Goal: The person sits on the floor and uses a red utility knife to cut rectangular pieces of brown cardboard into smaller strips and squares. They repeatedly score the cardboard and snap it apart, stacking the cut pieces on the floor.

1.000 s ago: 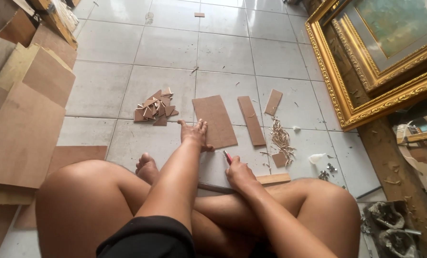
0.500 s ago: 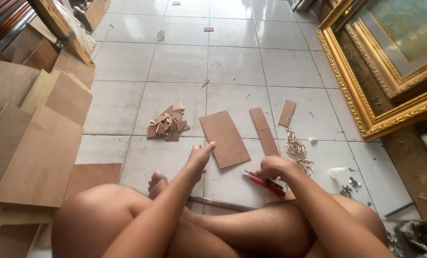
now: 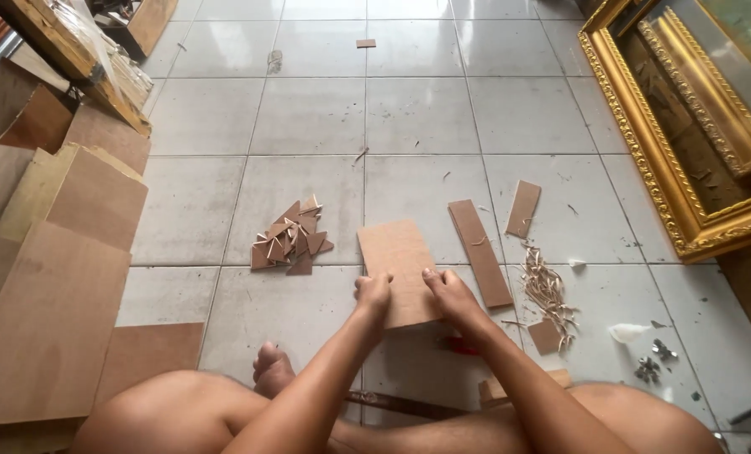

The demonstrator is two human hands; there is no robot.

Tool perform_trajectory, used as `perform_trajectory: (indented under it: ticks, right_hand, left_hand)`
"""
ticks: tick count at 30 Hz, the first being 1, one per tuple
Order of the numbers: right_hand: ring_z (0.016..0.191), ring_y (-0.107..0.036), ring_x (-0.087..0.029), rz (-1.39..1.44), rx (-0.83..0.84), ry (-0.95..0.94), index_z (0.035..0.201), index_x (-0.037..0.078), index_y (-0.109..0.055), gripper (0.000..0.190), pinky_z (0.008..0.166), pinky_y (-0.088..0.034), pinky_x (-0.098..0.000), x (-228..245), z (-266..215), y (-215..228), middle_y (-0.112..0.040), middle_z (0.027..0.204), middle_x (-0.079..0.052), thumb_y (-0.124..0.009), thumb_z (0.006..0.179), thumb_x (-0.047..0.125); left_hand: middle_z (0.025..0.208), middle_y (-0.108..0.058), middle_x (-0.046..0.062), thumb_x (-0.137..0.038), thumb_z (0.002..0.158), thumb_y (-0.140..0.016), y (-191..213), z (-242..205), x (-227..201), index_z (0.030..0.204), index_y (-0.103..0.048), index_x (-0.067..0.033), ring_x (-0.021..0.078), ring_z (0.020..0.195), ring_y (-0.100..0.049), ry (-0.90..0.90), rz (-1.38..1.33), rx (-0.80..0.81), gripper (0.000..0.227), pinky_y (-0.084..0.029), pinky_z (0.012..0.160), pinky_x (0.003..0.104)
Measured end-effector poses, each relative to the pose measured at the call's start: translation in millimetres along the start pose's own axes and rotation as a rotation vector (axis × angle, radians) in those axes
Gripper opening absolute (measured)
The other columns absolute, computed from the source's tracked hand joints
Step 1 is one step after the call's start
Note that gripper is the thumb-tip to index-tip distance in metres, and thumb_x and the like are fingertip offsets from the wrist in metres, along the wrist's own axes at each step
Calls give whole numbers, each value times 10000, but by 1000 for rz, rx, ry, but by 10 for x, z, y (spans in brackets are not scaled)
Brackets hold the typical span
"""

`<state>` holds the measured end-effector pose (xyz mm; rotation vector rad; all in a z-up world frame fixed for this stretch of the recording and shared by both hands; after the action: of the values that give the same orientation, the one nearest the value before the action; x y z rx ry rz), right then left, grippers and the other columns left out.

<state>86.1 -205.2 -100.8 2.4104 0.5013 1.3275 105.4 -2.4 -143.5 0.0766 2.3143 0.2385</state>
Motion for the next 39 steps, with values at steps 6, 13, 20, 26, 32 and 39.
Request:
perform_trajectory:
  ticks: [6, 13, 20, 26, 32, 39]
  right_hand:
    - [565, -696, -265, 499, 38, 43, 1504, -77, -602, 831, 493, -599, -369, 585, -579, -83, -693, 804, -185, -484, 1142, 662]
    - [537, -618, -162, 774, 143, -19, 1234, -25, -696, 621, 536, -512, -255, 351, -481, -332, -658, 715, -80, -433, 1213, 536]
    - [1120, -735, -391, 856, 145, 8, 1502, 153, -636, 528, 1012, -604, -583, 485, -590, -118, -723, 1229, -195, -797, 1037, 346]
    - [1212, -703, -331, 318, -47, 245, 1426, 104, -663, 419, 1072, -562, -542, 437, -565, -27, -752, 1254, -174, -801, 1057, 247]
    - [1190, -739, -440, 442, -55, 212, 1601, 54, -482, 712, 1036, -600, -644, 460, -607, 4, -729, 1282, -332, -796, 1028, 337]
    - [1314, -689, -438, 272, -70, 328, 1597, 125, -506, 629, 1129, -546, -649, 745, -763, -80, -694, 1385, -270, -681, 1079, 436]
  left_hand:
    - [1728, -392, 343, -677, 909, -835, 137, -941, -549, 1720, -244, 17, 497, 1624, -414, -96, -38, 78, 1220, -379, 1316, 631]
    - [1446, -685, 286, -647, 886, -912, -151, -1006, -647, 1531, -560, 65, 387, 1394, -657, -200, -345, 304, 1023, -554, 1153, 566]
    - [1260, -774, 159, -381, 935, -955, 39, -881, -666, 1387, -670, -111, 310, 1192, -726, -287, -394, 286, 599, -597, 1053, 529]
    - [1169, -831, 154, -190, 1048, -813, 91, -620, -475, 1308, -720, -109, 285, 1087, -787, -371, -256, 119, 288, -651, 947, 500]
    - [1315, -810, 170, -237, 1157, -524, 32, -606, -410, 1577, -569, -158, 301, 1109, -809, -320, -283, 120, 430, -672, 945, 490]
    - [1660, -631, 177, -604, 1188, -249, -199, -1158, -604, 1706, -486, -192, 413, 1524, -587, -251, -567, 344, 703, -365, 1322, 619]
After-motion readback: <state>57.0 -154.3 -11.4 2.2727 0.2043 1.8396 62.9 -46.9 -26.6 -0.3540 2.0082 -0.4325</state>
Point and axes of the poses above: each hand's wrist, its own z-axis towards the middle knuckle, its own y-axis out of the back of the hand, x = y × z, the point moved 10 cm from there along z, towards the middle knuckle
